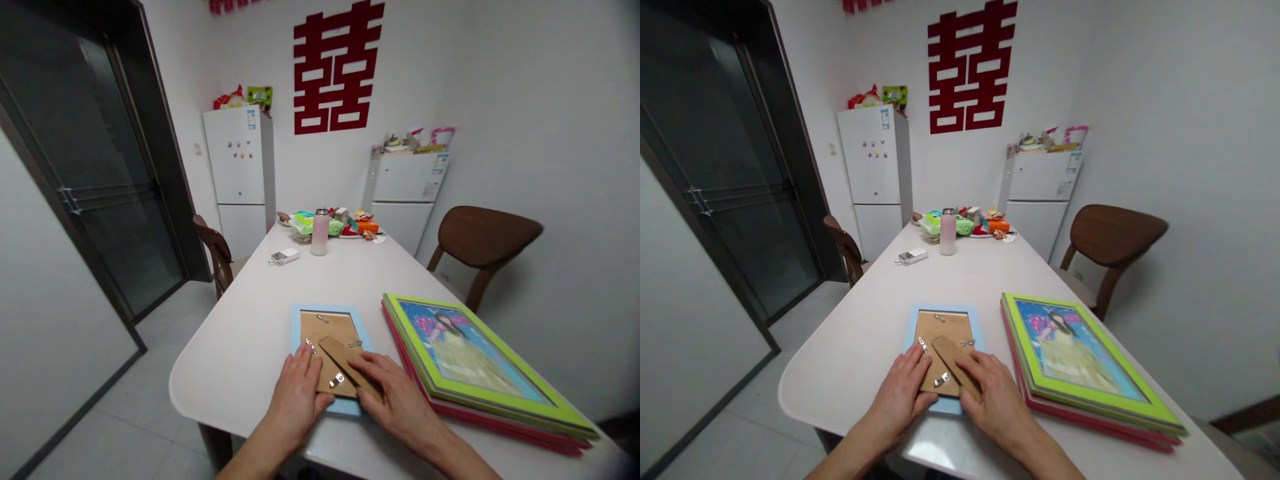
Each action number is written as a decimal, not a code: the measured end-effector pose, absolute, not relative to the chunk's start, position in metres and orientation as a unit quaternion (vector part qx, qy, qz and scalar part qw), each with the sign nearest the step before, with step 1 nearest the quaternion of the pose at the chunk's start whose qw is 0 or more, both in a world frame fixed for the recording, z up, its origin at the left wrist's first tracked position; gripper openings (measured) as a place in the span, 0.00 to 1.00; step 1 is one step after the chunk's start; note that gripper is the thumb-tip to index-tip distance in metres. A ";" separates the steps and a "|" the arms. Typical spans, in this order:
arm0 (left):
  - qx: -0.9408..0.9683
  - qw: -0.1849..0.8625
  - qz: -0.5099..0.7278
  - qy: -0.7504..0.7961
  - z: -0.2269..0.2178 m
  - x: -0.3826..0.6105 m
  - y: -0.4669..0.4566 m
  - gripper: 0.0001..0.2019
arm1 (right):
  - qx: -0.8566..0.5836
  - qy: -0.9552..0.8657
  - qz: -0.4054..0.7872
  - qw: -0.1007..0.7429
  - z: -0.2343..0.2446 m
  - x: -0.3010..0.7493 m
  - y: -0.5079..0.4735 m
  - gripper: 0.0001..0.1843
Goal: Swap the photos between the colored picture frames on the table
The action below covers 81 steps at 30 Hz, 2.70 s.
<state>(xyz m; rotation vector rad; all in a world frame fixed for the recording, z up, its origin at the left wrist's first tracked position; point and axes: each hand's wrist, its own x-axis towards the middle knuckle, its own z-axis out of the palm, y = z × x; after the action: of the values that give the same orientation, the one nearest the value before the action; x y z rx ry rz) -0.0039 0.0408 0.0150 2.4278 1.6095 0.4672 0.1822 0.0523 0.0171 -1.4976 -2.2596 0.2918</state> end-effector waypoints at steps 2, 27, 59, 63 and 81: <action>0.820 0.107 0.133 0.547 0.020 -0.005 0.041 0.23 | -0.535 -0.816 0.084 0.203 0.012 0.182 0.054 0.22; 0.826 0.133 0.188 0.515 0.012 -0.011 0.033 0.17 | -0.602 -0.778 0.017 0.179 0.010 0.177 0.122 0.14; 0.823 0.152 0.204 0.507 0.010 -0.015 0.036 0.16 | -0.381 -0.898 0.092 0.198 0.027 0.164 0.051 0.13; 0.823 0.155 0.219 0.501 0.006 -0.016 0.037 0.17 | -0.394 -0.885 0.115 0.218 0.026 0.153 0.067 0.15; 0.817 0.177 0.240 0.493 0.011 -0.015 0.036 0.19 | -0.390 -0.917 0.027 0.082 0.022 0.116 0.101 0.11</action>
<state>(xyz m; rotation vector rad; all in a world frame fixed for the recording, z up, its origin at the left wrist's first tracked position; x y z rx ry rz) -0.0151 0.0362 0.0111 2.3135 1.3966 0.6801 0.1162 0.1013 0.0223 -1.1661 -2.7391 0.0798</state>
